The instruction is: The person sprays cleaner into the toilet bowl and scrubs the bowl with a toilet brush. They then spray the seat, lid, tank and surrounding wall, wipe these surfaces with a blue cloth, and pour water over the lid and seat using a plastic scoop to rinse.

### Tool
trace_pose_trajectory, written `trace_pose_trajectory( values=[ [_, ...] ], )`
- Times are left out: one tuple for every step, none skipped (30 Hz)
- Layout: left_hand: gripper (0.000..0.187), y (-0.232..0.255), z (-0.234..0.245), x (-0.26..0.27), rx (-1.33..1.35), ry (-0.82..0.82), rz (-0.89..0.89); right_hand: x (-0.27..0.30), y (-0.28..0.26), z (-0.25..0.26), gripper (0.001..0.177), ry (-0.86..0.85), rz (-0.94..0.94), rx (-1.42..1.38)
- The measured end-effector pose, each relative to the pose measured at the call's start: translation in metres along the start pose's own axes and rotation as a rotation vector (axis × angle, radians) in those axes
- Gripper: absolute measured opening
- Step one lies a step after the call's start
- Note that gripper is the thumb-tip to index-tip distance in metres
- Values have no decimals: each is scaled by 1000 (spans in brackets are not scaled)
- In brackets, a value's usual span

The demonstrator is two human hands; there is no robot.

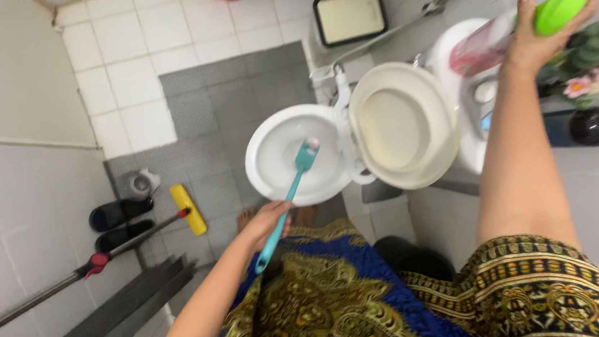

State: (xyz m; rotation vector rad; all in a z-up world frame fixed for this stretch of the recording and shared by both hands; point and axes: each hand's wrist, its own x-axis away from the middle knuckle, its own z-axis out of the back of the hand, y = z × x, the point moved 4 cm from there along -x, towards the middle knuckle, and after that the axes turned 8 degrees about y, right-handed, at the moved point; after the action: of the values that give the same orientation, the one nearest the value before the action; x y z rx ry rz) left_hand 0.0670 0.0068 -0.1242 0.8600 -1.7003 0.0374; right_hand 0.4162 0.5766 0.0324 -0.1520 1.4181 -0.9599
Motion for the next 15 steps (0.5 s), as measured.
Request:
trace_pose_trajectory(
  values=[
    [42, 0, -1, -8, 0, 12, 1, 8, -11, 10, 101, 6, -35, 61],
    [40, 0, -1, -15, 1, 23, 3, 19, -31, 21, 110, 12, -70, 121],
    [38, 2, -4, -24, -18, 35, -7, 28, -56, 31, 120, 23, -98, 183],
    [37, 2, -7, -31, -37, 48, -16, 48, -90, 39, 109, -24, -48, 196],
    [35, 3, -9, -35, -61, 56, -24, 88, -122, 39, 98, -68, -259, 56],
    [35, 4, -12, -41, -93, 60, -17, 130, -154, 40, 89, -83, -475, -71],
    [35, 5, -14, -46, -129, 65, -8, 185, -193, 45, 66, -366, -654, -31],
    [36, 6, -17, -52, -166, 70, 1, 240, -231, 48, 65, -654, -823, 1],
    [37, 6, -18, -57, -100, 61, 43, 304, -264, 29, 62, -1002, -941, 210],
    [39, 5, -19, -62, -34, 54, 86, 357, -292, 20, 59, -1357, -1043, 420],
    [41, 0, -20, -67, 34, 53, 132, 392, -315, 34, 59, -1170, -1454, 189],
    [41, -7, -21, -72, -3, 48, 150, 421, -326, 34, 48, -1068, -1734, 121],
    [42, -8, -19, -82, -39, 41, 157, 446, -334, 31, 38, -945, -1995, 38],
    [43, -11, -17, -91, -75, 34, 164, 458, -331, 24, 35, -841, -2062, -103],
    [49, -14, -12, -100, -121, 28, 133, 472, -326, 18, 31, -728, -2124, -248]
  ],
)
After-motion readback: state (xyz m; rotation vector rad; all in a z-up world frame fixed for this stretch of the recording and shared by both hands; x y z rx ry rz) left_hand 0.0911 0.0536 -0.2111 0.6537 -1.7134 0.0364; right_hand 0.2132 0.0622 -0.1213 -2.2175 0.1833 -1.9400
